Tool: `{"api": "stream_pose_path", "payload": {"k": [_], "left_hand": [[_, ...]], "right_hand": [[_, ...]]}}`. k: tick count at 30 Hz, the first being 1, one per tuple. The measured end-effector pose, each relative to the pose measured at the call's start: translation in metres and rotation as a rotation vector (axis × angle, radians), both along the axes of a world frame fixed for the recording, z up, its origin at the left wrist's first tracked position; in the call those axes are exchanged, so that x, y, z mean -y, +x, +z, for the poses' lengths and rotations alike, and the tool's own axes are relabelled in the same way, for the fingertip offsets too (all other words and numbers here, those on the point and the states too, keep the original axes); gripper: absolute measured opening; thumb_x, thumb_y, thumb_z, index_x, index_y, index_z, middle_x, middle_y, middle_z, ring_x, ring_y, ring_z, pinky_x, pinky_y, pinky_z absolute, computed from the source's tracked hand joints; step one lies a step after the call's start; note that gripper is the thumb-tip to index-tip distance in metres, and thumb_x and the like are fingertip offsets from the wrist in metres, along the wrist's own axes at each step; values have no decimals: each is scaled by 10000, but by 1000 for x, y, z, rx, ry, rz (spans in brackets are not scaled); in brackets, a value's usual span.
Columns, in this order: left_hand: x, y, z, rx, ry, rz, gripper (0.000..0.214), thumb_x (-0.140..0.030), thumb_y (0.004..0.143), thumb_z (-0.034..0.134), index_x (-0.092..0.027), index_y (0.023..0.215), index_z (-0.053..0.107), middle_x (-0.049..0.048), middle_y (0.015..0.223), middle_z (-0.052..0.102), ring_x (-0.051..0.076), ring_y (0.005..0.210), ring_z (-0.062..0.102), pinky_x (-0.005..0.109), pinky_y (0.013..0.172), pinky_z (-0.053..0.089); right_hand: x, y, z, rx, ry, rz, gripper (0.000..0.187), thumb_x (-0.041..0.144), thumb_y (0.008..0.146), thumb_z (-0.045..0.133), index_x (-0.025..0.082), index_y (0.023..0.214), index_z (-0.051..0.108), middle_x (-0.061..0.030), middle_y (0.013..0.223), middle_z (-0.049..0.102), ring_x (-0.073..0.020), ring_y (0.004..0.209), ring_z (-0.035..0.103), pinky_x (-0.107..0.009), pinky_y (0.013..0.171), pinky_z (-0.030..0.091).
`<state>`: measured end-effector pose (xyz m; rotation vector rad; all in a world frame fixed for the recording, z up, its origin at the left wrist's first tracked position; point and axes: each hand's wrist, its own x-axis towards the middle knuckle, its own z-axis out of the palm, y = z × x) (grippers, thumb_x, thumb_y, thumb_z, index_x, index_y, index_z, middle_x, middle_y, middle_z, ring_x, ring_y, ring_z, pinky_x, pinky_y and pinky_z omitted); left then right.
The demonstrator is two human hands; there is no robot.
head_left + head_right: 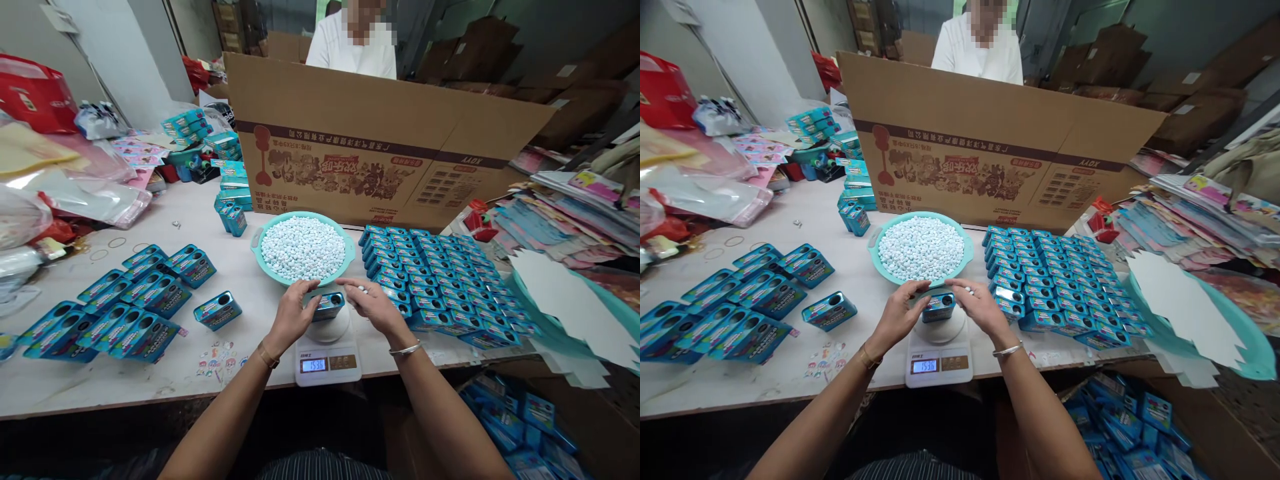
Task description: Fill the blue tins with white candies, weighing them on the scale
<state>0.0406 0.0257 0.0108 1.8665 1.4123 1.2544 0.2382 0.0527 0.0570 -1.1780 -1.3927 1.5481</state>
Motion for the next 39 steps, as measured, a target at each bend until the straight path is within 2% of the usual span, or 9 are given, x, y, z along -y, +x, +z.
{"api": "stream_pose_path", "payload": {"k": [4,9,14,20,27,32,35,37,39], "left_hand": [[4,-3,6,-110,28,-50,324,-271,866,647,-197,1180,613,89,1112,663,242,1062,618,416,933,519],[7,3,14,-291,82,-60,480,-259,824,700,-198,1276,550,107,1205,617,280,1134,550,457,996,466],[3,13,14,-466,72,-84,578,-278,811,711,-221,1338,480,101,1249,589,298,1146,521,467,984,447],[2,30,7,-593,36,-208,362,-143,845,579,-209,1201,563,82,1077,617,263,991,556,412,865,485],[11,113,-4,-535,173,-469,378,-209,860,604,-221,1235,549,91,1103,627,264,973,568,412,821,491],[8,172,-24,-571,189,-424,525,-94,833,521,-185,1348,465,142,1228,585,307,1128,548,470,931,475],[15,163,-25,-459,264,-324,760,-171,829,574,-169,1502,222,197,1428,423,352,1330,407,531,1079,378],[22,134,-22,-369,305,-201,875,-310,838,627,-158,1530,115,218,1475,343,377,1391,329,549,1120,336],[26,87,-18,-322,295,36,895,-388,859,622,-158,1535,82,229,1479,314,385,1407,306,553,1128,327]], "right_hand": [[12,31,9,-385,-103,-127,282,360,789,700,184,1009,692,92,548,362,-32,411,142,-168,355,109],[47,83,-1,-686,-148,-300,113,251,844,662,212,950,656,98,553,300,-37,397,161,-102,318,197],[83,121,-22,-850,-203,-443,99,181,866,641,202,959,618,98,558,360,-30,382,256,-85,322,284],[107,150,-37,-889,-177,-572,145,149,865,606,219,992,609,96,558,373,-33,383,305,-96,334,295],[112,152,-45,-910,-153,-615,112,152,854,618,205,952,623,99,553,338,-49,375,250,-124,319,270],[113,151,-41,-960,-173,-639,123,154,866,605,209,976,609,102,545,373,-34,361,294,-109,321,275],[121,155,-40,-994,-213,-676,131,138,870,583,206,981,597,97,544,405,-27,354,328,-104,321,294],[127,158,-43,-993,-224,-692,145,133,868,586,213,988,593,94,538,410,-32,351,338,-113,324,321],[129,162,-48,-972,-221,-699,166,140,877,587,239,1011,591,85,535,409,-48,357,342,-133,329,352]]}}
